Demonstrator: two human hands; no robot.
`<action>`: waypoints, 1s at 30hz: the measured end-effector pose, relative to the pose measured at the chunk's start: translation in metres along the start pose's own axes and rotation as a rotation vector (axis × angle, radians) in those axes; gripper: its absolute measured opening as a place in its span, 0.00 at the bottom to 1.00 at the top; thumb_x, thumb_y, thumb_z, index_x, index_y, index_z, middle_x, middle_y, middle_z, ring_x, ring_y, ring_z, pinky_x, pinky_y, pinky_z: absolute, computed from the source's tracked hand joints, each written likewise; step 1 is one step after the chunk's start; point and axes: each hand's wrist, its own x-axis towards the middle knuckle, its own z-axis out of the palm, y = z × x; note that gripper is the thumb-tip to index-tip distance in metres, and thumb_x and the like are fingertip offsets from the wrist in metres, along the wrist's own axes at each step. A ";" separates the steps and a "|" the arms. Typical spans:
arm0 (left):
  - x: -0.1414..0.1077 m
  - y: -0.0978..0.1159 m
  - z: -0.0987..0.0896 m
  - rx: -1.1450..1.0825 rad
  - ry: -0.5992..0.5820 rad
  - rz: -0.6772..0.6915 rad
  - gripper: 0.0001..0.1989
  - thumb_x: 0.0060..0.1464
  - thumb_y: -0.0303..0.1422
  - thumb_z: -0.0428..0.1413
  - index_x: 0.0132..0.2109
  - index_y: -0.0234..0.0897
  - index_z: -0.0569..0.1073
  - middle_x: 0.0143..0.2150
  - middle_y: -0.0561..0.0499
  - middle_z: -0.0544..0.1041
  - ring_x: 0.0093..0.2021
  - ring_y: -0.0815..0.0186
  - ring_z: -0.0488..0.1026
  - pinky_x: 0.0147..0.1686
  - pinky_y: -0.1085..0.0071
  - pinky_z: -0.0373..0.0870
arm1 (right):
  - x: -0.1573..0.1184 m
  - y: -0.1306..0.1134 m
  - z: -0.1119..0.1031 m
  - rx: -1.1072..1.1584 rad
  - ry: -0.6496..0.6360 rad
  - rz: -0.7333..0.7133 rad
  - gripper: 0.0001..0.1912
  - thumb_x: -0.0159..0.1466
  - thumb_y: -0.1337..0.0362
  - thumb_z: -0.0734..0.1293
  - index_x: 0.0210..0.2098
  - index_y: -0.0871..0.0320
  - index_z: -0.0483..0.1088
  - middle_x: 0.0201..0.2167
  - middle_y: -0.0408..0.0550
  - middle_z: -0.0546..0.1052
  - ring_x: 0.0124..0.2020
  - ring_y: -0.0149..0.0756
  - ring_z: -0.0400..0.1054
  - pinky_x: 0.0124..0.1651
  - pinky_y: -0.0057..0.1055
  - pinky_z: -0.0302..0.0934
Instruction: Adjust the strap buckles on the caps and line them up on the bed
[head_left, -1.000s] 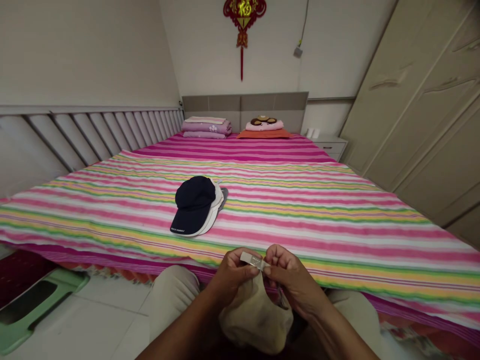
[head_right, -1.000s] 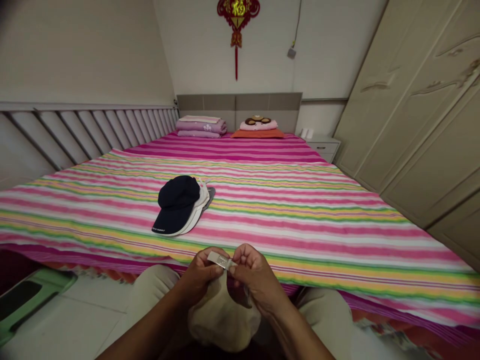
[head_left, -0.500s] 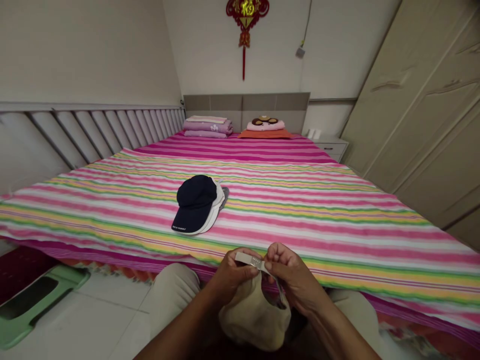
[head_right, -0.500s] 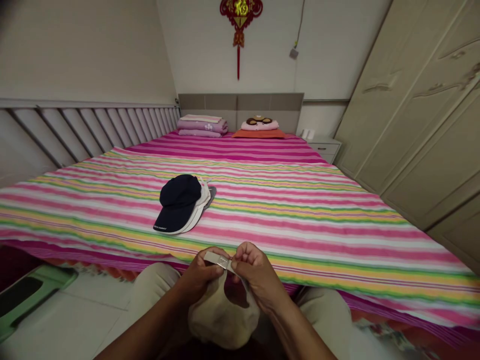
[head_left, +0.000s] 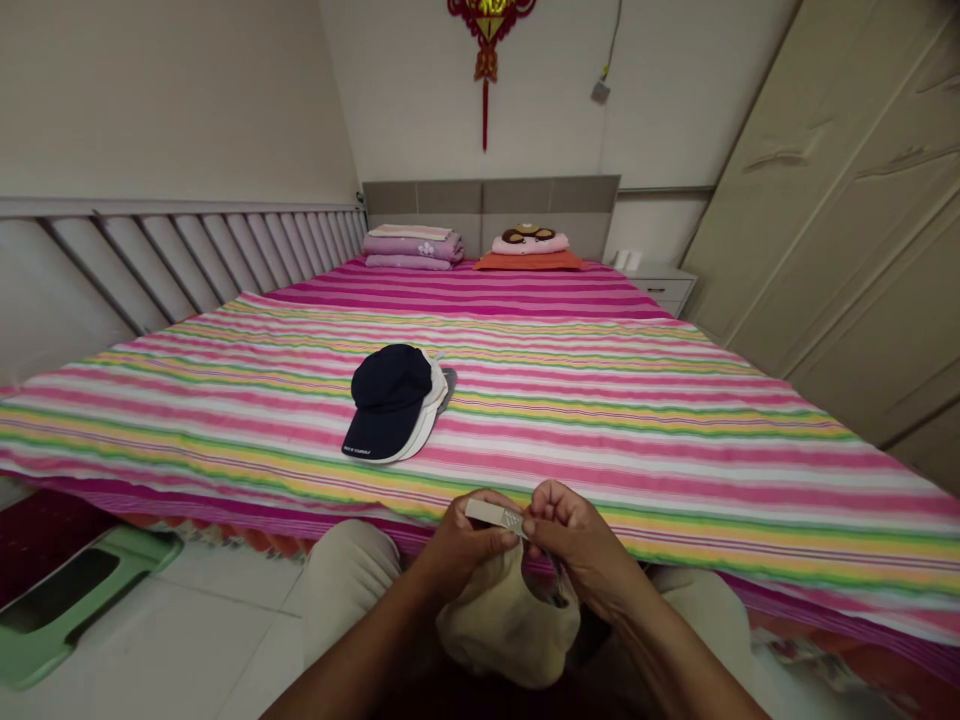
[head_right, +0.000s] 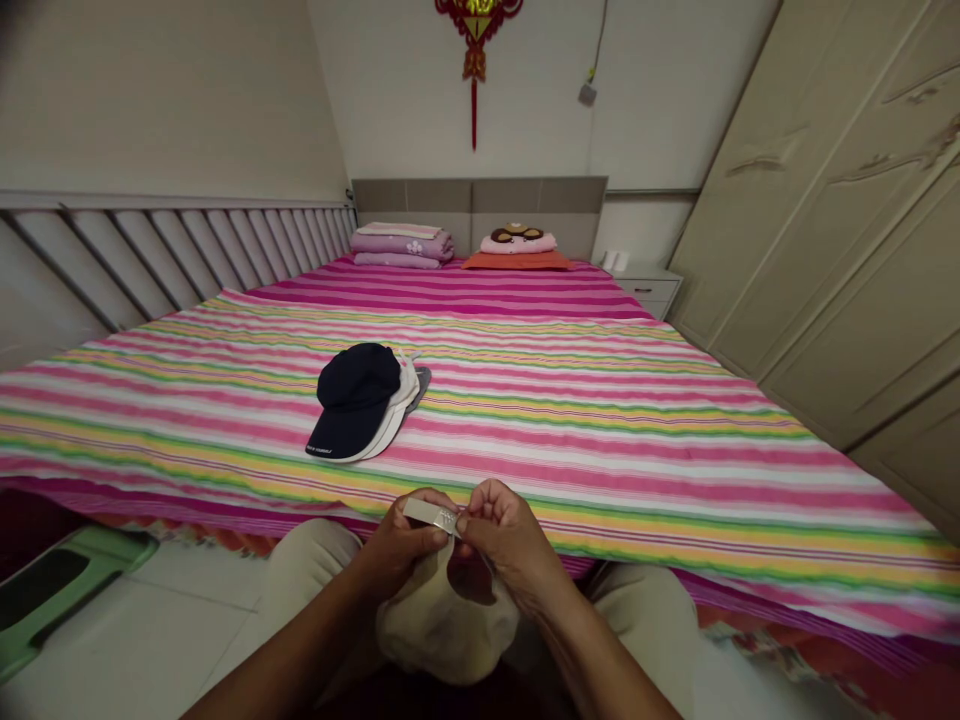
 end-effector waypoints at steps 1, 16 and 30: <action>0.000 0.000 0.000 -0.008 0.006 0.004 0.13 0.30 0.28 0.65 0.30 0.33 0.75 0.23 0.53 0.73 0.24 0.72 0.66 0.27 0.76 0.59 | 0.001 0.001 -0.002 -0.065 -0.002 0.003 0.17 0.46 0.61 0.72 0.24 0.58 0.59 0.13 0.34 0.64 0.13 0.22 0.55 0.16 0.20 0.46; 0.001 -0.004 -0.003 -0.054 0.016 -0.008 0.14 0.30 0.29 0.65 0.30 0.33 0.75 0.23 0.53 0.72 0.24 0.72 0.66 0.27 0.75 0.59 | -0.004 -0.002 -0.004 -0.120 -0.125 0.084 0.09 0.52 0.62 0.65 0.21 0.60 0.62 0.10 0.36 0.60 0.14 0.25 0.54 0.19 0.24 0.47; 0.002 0.004 -0.010 0.020 -0.108 -0.122 0.20 0.28 0.33 0.66 0.33 0.33 0.74 0.25 0.52 0.73 0.24 0.71 0.65 0.26 0.76 0.57 | -0.002 -0.011 -0.005 -0.238 -0.123 0.105 0.10 0.51 0.62 0.64 0.18 0.60 0.61 0.09 0.36 0.60 0.11 0.21 0.49 0.15 0.22 0.41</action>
